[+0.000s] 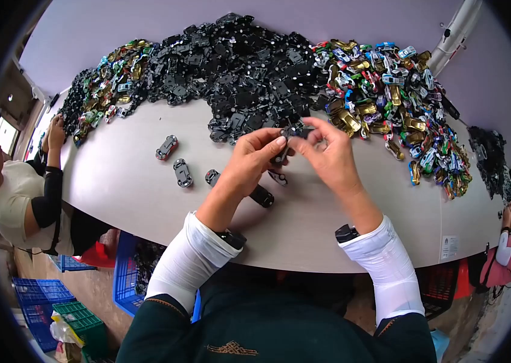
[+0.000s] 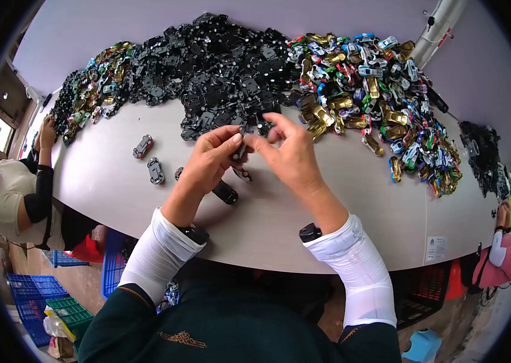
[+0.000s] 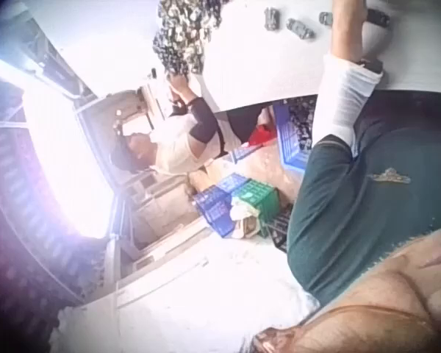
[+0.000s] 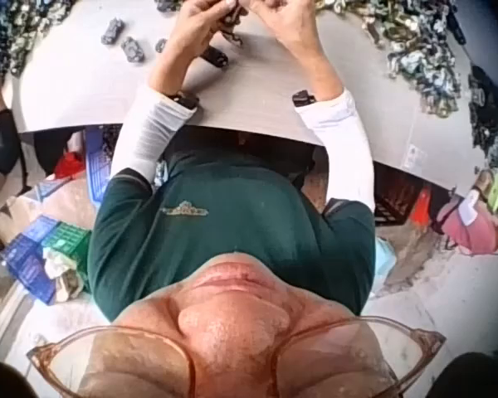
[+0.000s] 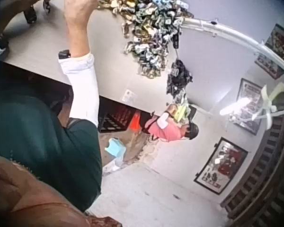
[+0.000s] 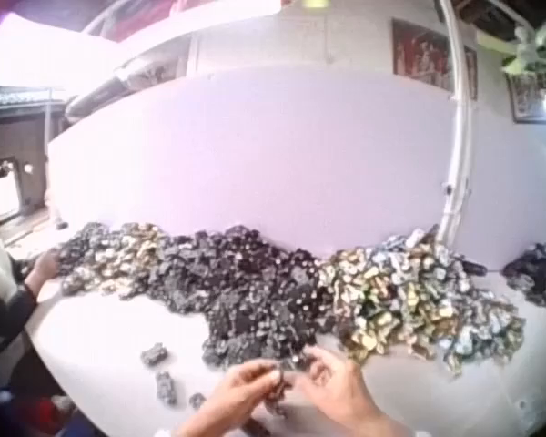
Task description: Manually assemble components of small toy cars at a production table.
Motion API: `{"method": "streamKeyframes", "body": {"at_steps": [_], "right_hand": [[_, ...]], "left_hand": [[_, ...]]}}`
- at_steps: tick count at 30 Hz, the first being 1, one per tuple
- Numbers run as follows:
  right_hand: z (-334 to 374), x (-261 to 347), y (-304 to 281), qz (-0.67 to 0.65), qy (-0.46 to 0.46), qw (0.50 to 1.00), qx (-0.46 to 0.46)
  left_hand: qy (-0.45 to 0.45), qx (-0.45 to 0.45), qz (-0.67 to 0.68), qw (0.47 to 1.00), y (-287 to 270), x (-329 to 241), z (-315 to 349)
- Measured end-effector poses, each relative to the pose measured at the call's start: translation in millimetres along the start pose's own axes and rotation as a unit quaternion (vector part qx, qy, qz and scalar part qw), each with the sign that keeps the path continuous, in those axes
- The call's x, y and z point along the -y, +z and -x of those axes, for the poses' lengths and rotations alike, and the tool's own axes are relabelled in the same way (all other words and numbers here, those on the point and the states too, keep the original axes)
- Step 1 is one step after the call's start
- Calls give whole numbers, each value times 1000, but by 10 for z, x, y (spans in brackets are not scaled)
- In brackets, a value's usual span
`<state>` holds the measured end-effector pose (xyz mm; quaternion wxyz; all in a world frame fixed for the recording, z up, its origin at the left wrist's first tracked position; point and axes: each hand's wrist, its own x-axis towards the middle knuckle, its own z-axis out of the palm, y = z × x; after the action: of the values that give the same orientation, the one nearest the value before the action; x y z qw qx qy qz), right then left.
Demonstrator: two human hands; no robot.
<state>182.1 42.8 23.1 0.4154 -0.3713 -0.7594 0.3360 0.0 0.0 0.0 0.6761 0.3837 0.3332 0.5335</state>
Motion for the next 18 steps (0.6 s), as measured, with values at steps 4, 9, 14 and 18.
{"method": "streamKeyframes", "body": {"at_steps": [4,9,14,18], "right_hand": [[0,-192,-225,-107,250,960,63],[75,-163,-232,-316,334,876,145],[100,40,-200,-394,330,838,184],[107,61,-184,-464,354,786,202]], "left_hand": [[33,-39,-59,997,-24,-81,-19],[-8,-23,-44,999,123,-134,11],[0,-23,-90,996,141,-43,36],[16,-43,-137,989,138,1,62]]}}
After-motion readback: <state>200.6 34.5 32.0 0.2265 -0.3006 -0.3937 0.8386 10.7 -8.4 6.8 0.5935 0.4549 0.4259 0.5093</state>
